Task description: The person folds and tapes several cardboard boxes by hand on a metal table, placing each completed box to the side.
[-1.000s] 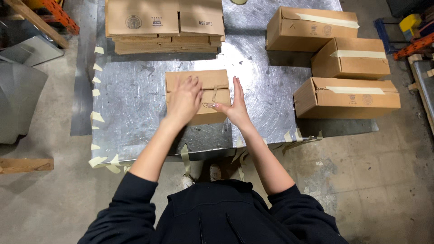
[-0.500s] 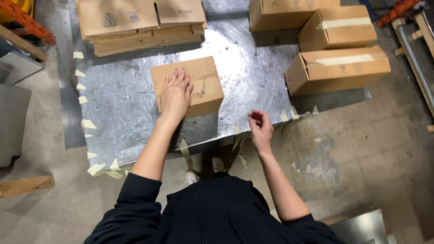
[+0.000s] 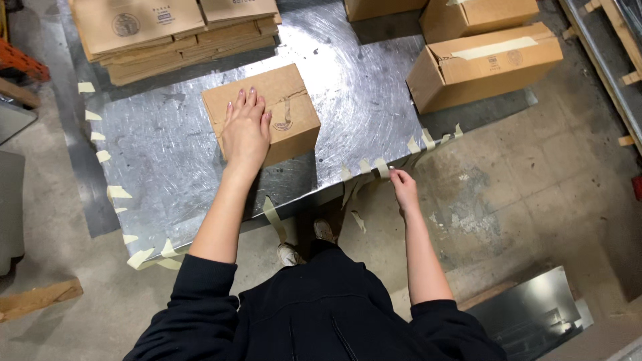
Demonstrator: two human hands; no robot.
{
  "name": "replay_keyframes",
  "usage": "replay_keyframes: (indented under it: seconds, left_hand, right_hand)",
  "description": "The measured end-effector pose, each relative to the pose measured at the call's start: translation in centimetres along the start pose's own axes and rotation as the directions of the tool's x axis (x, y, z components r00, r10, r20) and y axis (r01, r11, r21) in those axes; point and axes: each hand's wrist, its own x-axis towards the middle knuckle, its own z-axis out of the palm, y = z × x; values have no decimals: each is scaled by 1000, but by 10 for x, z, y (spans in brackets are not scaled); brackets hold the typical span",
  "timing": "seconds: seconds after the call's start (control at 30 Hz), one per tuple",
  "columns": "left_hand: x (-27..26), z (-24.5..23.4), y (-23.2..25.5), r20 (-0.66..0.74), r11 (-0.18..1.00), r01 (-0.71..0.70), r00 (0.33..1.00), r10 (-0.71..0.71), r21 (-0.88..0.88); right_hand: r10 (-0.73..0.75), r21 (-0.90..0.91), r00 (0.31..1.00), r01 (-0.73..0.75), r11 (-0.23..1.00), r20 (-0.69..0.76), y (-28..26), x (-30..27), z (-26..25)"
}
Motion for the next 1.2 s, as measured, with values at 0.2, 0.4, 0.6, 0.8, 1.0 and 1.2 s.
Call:
replay_keyframes:
  seconds: [0.2,0.4,0.6,0.8,1.0,1.2]
  left_hand:
    - [-1,3,-2,-15,1000,9,1000,-9,-13]
    - [-1,0,3,-19,1000,19,1000,-19,-2]
    - [-1,-5,7,-36,999,24,999,-25,-36]
    - [-1,-24,9,-27,977,71,997,-78,-201]
    - [0,-46,3,116,779,281,958,-262,-561]
    - [-4,-50,6,73,563,255,943,-326,-786]
  right_hand:
    - [11,-43,994,-6,999,106,-17,-4,-7]
    - [49,-378,997,-24,926,57,-69,-7,-9]
    - [-67,-23,994,69,997,84,-159,-21,-11]
    - [-293,324,840,150,934,456,-314,-43,42]
    - [-304,193,496,262,945,814,-356,-20,137]
    - [-258,141,336,336,931,906,-372,-20,176]
